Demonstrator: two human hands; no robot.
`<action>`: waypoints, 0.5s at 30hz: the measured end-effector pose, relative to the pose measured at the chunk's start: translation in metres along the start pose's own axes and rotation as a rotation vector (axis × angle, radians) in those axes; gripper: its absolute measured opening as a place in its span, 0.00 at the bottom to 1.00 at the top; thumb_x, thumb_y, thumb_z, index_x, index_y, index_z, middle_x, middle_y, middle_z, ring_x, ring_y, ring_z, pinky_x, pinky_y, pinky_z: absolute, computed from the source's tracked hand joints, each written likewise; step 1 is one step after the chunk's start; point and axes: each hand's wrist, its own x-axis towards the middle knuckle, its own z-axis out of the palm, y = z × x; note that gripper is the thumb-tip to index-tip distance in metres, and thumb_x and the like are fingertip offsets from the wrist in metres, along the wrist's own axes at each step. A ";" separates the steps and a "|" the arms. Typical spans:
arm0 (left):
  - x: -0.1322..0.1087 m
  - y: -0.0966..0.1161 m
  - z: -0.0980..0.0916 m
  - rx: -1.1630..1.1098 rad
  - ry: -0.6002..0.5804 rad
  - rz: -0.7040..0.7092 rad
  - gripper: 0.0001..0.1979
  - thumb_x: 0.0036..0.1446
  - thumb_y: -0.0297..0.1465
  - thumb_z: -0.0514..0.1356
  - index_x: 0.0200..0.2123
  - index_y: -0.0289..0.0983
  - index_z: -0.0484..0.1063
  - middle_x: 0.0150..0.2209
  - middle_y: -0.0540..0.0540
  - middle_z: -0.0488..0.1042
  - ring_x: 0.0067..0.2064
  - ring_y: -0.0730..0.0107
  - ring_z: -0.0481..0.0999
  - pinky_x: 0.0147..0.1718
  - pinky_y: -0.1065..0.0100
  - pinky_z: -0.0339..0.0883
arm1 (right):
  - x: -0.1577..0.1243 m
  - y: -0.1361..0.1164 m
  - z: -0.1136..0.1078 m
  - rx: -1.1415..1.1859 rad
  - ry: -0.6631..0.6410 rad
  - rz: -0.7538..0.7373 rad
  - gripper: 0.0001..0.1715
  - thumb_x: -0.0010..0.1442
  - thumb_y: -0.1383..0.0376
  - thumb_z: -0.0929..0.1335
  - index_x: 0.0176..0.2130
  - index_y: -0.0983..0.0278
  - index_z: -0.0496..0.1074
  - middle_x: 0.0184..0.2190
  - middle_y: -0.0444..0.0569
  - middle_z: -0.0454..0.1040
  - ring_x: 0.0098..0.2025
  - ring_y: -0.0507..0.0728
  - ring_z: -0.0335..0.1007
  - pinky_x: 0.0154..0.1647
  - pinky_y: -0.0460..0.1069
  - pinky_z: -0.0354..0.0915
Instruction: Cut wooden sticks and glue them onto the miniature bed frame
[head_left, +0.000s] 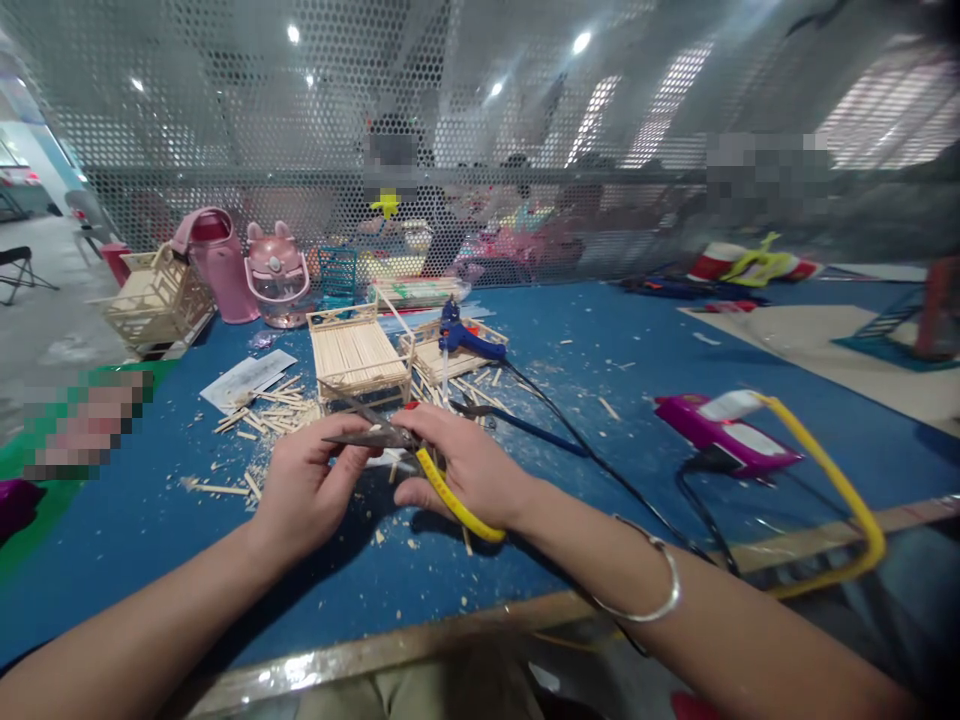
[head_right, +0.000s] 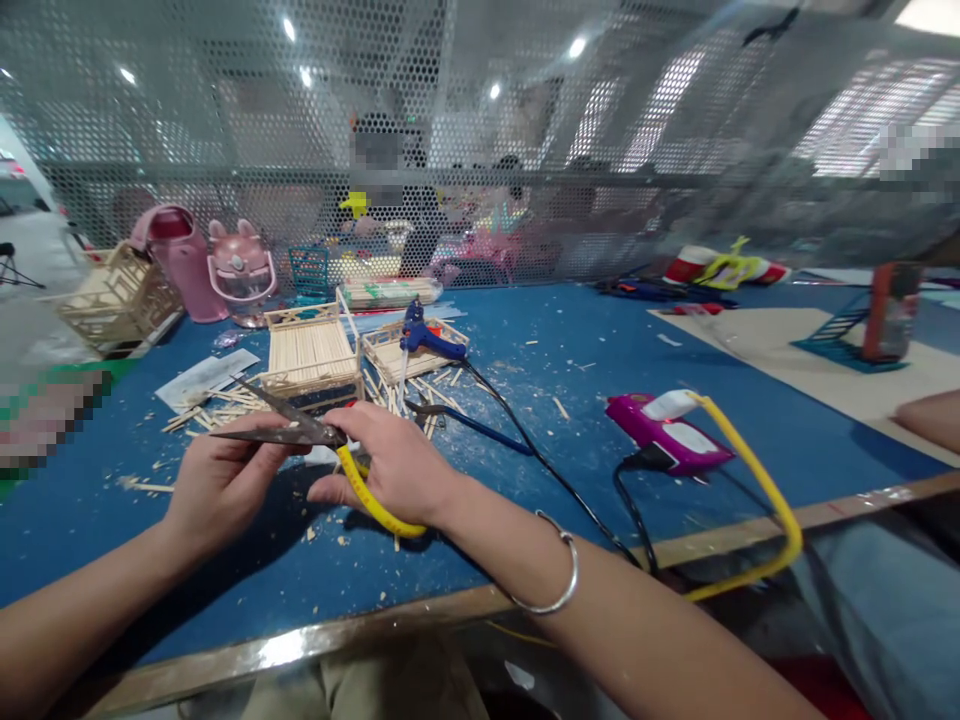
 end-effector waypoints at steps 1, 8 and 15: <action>0.000 0.000 -0.001 -0.002 -0.009 -0.013 0.08 0.57 0.27 0.54 0.32 0.35 0.73 0.27 0.47 0.77 0.29 0.72 0.76 0.28 0.73 0.68 | 0.000 0.000 0.000 -0.006 -0.001 -0.003 0.37 0.49 0.42 0.66 0.47 0.66 0.65 0.39 0.54 0.71 0.40 0.58 0.67 0.41 0.54 0.64; -0.001 0.002 -0.004 -0.069 -0.045 -0.075 0.08 0.57 0.29 0.55 0.32 0.36 0.74 0.27 0.47 0.77 0.28 0.71 0.76 0.27 0.72 0.68 | 0.002 -0.003 -0.002 0.029 -0.023 -0.055 0.42 0.45 0.39 0.66 0.48 0.66 0.63 0.42 0.55 0.70 0.42 0.60 0.66 0.43 0.55 0.64; -0.002 0.007 -0.003 -0.013 -0.013 -0.049 0.09 0.56 0.27 0.55 0.31 0.37 0.75 0.27 0.48 0.78 0.28 0.71 0.76 0.28 0.72 0.68 | 0.002 -0.005 -0.002 0.003 -0.002 -0.068 0.44 0.45 0.38 0.66 0.49 0.67 0.63 0.42 0.56 0.70 0.44 0.60 0.66 0.45 0.56 0.63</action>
